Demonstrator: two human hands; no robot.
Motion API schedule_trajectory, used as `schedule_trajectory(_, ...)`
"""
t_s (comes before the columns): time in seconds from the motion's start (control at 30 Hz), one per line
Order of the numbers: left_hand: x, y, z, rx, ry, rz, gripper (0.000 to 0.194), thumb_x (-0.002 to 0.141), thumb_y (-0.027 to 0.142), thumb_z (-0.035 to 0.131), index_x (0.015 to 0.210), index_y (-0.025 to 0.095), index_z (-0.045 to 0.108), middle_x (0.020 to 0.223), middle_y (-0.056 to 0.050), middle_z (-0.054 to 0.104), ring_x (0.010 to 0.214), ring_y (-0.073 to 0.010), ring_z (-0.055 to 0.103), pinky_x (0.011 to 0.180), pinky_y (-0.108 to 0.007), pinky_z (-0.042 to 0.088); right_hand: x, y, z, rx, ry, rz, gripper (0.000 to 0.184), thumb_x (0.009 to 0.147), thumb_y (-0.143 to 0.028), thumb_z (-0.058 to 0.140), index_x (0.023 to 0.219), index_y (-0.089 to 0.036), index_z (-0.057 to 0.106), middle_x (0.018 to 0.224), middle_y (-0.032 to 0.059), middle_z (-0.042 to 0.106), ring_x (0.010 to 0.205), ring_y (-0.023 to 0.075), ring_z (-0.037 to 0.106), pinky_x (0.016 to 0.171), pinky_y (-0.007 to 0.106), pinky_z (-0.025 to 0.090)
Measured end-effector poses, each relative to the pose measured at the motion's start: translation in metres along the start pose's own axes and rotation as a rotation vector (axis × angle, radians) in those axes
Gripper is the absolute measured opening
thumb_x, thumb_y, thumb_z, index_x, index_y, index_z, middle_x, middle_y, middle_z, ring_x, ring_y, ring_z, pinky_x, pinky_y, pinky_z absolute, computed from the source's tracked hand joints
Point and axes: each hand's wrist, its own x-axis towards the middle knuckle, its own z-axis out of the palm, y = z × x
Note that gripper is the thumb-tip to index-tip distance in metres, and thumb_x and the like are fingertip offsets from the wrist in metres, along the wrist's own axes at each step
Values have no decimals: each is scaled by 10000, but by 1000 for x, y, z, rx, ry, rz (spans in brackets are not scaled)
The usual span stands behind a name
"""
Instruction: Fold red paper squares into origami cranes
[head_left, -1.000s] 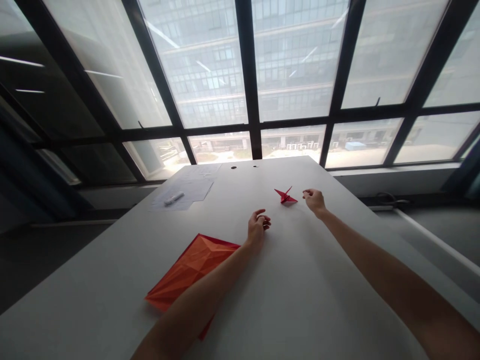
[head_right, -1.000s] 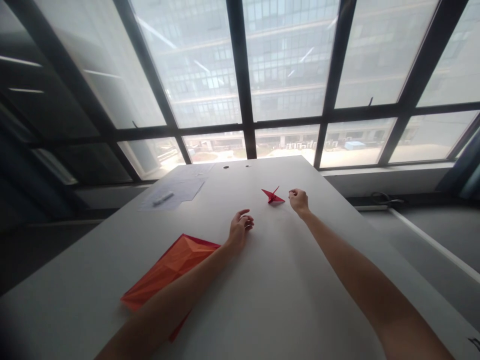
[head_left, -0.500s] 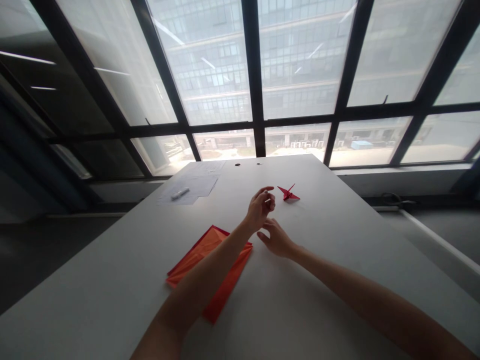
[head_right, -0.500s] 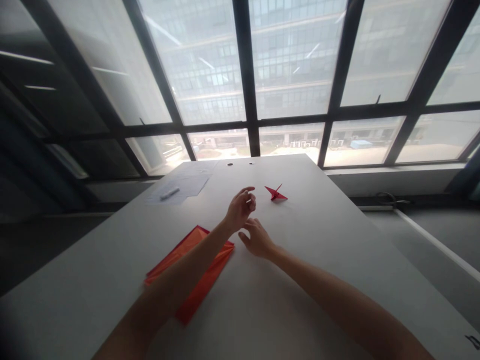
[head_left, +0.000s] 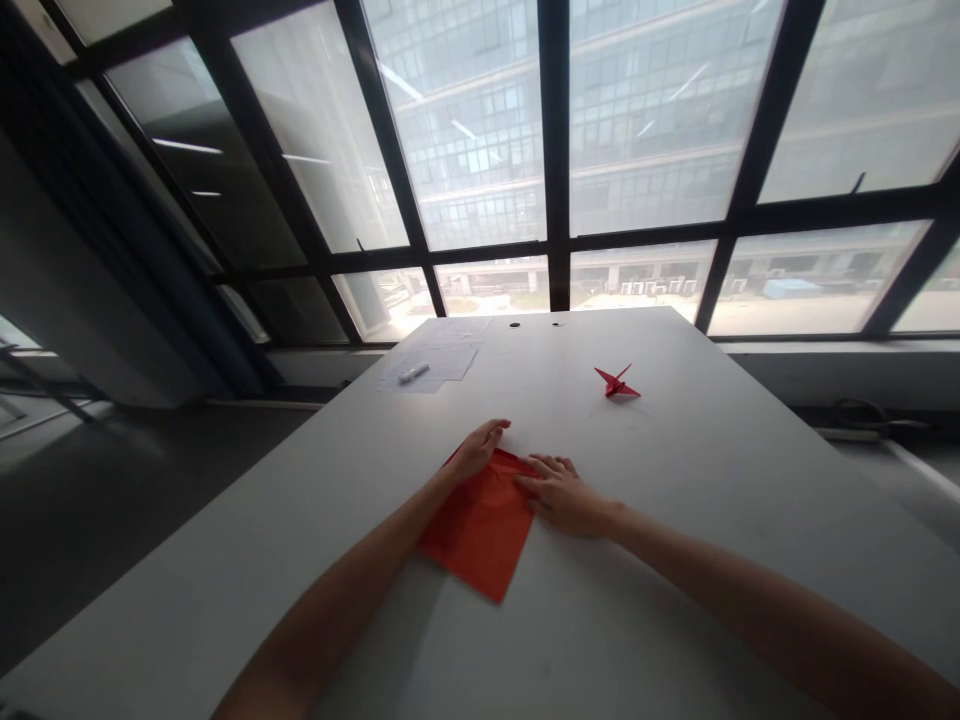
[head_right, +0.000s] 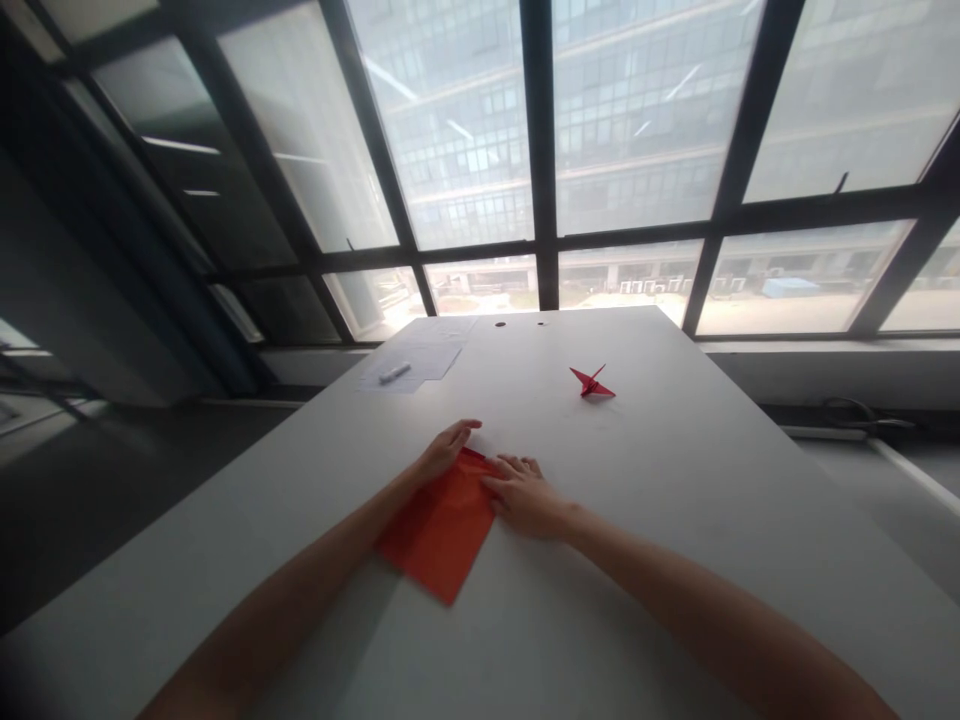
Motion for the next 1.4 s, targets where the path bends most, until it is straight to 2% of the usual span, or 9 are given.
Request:
schedule_trajectory(0.37, -17, -10, -3, 133, -40, 61, 538, 1009, 481, 271, 1363, 173, 535, 1409, -105, 551, 1330, -239, 487, 1167, -417, 341, -48, 25, -25, -17, -110, 157, 463, 966, -450, 436, 1422, -390, 489, 1636, 10, 184, 1510, 305, 92, 1181, 583, 95)
schedule_trajectory(0.63, -48, -12, -20, 632, -270, 151, 569, 1021, 466, 265, 1544, 241, 280, 1594, -103, 294, 1486, -275, 222, 1210, -496, 209, -120, 73, -60, -65, -130, 284, 507, 944, -504, 456, 1443, -422, 449, 1630, -1, 199, 1501, 344, 117, 1171, 610, 131)
schedule_trajectory(0.73, -57, 1, -33, 766, -357, 107, 596, 1005, 517, 303, 1559, 320, 203, 1621, -81, 227, 1498, -351, 144, 1168, -640, 142, -139, 91, -75, -40, -116, 242, 486, 942, -432, 468, 1428, -416, 475, 1609, -9, 272, 1482, 330, 212, 1168, 563, 221)
schedule_trajectory(0.8, -53, 17, -34, 801, -363, 136, 675, 978, 551, 375, 1569, 314, 151, 1632, -89, 186, 1503, -371, 88, 1158, -668, 82, -144, 93, -79, -29, -4, 270, 501, 945, -372, 447, 1445, -363, 468, 1564, 23, 373, 1436, 315, 320, 1149, 522, 291)
schedule_trajectory(0.93, -27, 66, 1, 659, -401, 277, 778, 931, 548, 497, 1569, 224, 192, 1612, -137, 231, 1499, -337, 149, 1203, -548, 141, -136, 72, -67, -36, 171, 367, 439, 955, -362, 422, 1343, -258, 597, 1332, 99, 600, 1250, 303, 509, 1065, 453, 403)
schedule_trajectory(1.07, -8, 102, 76, 421, -477, 413, 645, 950, 507, 481, 1513, 221, 351, 1541, -117, 393, 1419, -292, 364, 1169, -433, 309, -124, 60, -54, -59, 121, 308, 481, 954, -400, 443, 1417, -286, 511, 1399, 78, 554, 1283, 286, 484, 1093, 453, 364)
schedule_trajectory(1.17, -7, 105, 117, 447, -502, 431, 666, 931, 533, 502, 1507, 230, 362, 1542, -109, 394, 1448, -297, 317, 1196, -467, 237, -122, 75, -53, -95, 68, 325, 497, 974, -364, 393, 1456, -268, 461, 1512, 79, 450, 1393, 286, 386, 1166, 509, 234)
schedule_trajectory(1.27, -9, 95, 128, 488, -519, 419, 742, 929, 608, 443, 1541, 220, 284, 1598, -106, 279, 1496, -289, 198, 1217, -478, 137, -125, 95, -54, -91, 11, 369, 529, 998, -376, 329, 1506, -240, 379, 1578, 77, 339, 1474, 286, 250, 1183, 555, 149)
schedule_trajectory(1.4, -8, 85, 121, 524, -522, 419, 875, 888, 697, 430, 1562, 185, 208, 1613, -131, 214, 1508, -298, 138, 1212, -491, 83, -129, 105, -51, -100, 11, 390, 546, 1013, -401, 281, 1531, -233, 320, 1599, 67, 281, 1492, 266, 203, 1193, 550, 113)
